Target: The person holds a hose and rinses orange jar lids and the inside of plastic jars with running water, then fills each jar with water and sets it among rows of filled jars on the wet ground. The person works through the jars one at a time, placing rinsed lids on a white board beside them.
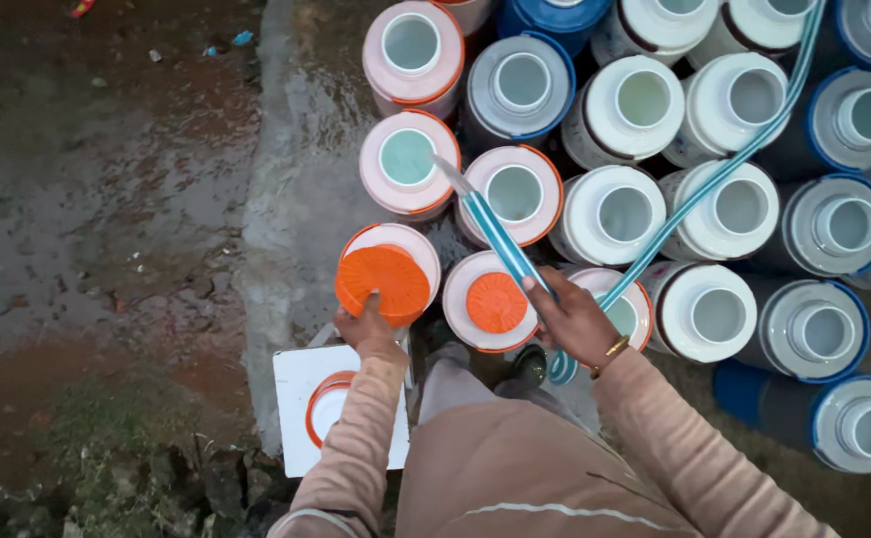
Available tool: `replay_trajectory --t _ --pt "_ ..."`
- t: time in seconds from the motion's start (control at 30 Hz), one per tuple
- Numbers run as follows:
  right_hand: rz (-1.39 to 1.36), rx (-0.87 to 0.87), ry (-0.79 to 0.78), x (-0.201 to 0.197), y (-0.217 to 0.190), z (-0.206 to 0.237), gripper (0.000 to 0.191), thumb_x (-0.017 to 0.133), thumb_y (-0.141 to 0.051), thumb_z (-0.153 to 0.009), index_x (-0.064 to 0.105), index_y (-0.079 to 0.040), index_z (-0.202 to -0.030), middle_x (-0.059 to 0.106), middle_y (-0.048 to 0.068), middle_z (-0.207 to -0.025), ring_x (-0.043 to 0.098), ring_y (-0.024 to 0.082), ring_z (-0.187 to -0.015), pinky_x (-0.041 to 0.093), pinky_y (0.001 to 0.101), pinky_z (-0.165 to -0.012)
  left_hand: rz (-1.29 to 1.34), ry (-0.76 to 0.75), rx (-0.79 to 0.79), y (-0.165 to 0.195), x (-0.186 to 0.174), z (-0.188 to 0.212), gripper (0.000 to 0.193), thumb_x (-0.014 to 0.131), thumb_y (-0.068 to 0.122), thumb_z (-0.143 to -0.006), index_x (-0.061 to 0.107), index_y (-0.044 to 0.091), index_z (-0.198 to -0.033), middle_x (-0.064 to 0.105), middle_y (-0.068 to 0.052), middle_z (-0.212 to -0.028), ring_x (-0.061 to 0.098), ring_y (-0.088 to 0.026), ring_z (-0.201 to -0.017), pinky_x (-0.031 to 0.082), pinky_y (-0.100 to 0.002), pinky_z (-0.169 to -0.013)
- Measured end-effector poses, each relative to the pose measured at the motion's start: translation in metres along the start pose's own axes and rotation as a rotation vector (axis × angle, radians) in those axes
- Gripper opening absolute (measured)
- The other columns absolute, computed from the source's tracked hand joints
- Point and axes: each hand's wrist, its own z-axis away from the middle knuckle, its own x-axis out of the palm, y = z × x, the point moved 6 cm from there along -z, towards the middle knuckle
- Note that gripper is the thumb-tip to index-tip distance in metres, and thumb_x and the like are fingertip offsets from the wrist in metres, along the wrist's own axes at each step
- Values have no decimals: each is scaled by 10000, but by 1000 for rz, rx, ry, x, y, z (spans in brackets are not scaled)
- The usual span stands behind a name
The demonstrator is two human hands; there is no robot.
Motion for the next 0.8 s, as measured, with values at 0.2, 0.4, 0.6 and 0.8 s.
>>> replay_trajectory --t 0.2,0.4,0.6,0.8 --pt "25 -31 -9 4 0 -4 443 491 -456 -1005 608 -91 -1227 558 53 -604 548 145 -476 475 330 -483 -23 12 19 1 -5 4 252 660 -49 -856 677 -9 -1104 715 -76 -1027 671 -212 -889 563 -401 -797" --pt "96 -12 -20 3 -15 -8 442 473 -454 -1020 607 -75 -1203 557 71 -594 572 150 -456 481 333 -485 58 113 -4 -6 -9 -1 344 718 -43 -815 589 23 -1127 694 -78 -1079 676 -201 -942 579 -396 -840" --pt "57 -17 -16 8 -21 -7 446 485 -461 -1015 608 -72 -1195 560 59 -610 557 148 -459 474 334 -471 -55 150 -7 -7 -13 -2 367 747 -9 -847 580 -11 -1172 681 -117 -1134 657 -219 -987 564 -399 -860" --pt "56 -22 -23 10 -17 -6 429 485 -451 -1023 602 -54 -1135 543 75 -589 561 155 -457 474 343 -458 -58 218 -75 -11 -16 -6 432 738 6 -846 534 39 -1226 659 -86 -1174 648 -197 -1019 553 -384 -873"
